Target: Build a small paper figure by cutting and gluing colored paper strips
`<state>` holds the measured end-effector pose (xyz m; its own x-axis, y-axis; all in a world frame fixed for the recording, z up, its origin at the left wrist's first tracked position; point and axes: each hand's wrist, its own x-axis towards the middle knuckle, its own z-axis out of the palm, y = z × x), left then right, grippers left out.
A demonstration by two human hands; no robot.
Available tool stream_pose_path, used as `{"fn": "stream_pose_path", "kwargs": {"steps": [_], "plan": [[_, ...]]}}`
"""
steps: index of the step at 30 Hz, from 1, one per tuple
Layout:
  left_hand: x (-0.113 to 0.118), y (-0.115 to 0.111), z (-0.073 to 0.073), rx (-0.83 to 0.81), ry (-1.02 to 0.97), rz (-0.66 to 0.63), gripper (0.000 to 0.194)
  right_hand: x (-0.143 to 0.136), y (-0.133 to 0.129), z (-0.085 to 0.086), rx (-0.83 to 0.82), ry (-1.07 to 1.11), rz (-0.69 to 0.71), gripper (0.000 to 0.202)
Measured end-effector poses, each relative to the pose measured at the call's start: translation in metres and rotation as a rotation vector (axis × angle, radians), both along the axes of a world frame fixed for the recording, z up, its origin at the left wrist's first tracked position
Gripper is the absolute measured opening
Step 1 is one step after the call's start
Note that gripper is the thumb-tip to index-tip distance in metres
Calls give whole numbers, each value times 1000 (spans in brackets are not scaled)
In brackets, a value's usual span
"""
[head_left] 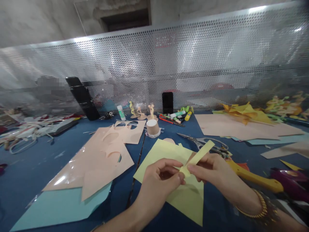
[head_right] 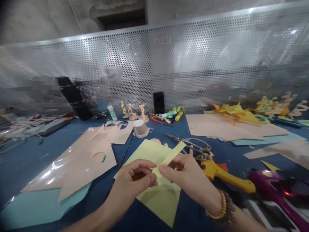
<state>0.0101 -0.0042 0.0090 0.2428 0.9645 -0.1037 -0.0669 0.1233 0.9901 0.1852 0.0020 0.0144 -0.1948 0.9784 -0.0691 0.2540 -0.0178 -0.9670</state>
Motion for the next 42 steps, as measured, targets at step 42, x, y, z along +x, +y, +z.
{"fn": "stream_pose_path", "kwargs": {"steps": [42], "plan": [[-3,-2,-2,232,5,-33,3,-3,-4,-4,-294,417,196,24]]}}
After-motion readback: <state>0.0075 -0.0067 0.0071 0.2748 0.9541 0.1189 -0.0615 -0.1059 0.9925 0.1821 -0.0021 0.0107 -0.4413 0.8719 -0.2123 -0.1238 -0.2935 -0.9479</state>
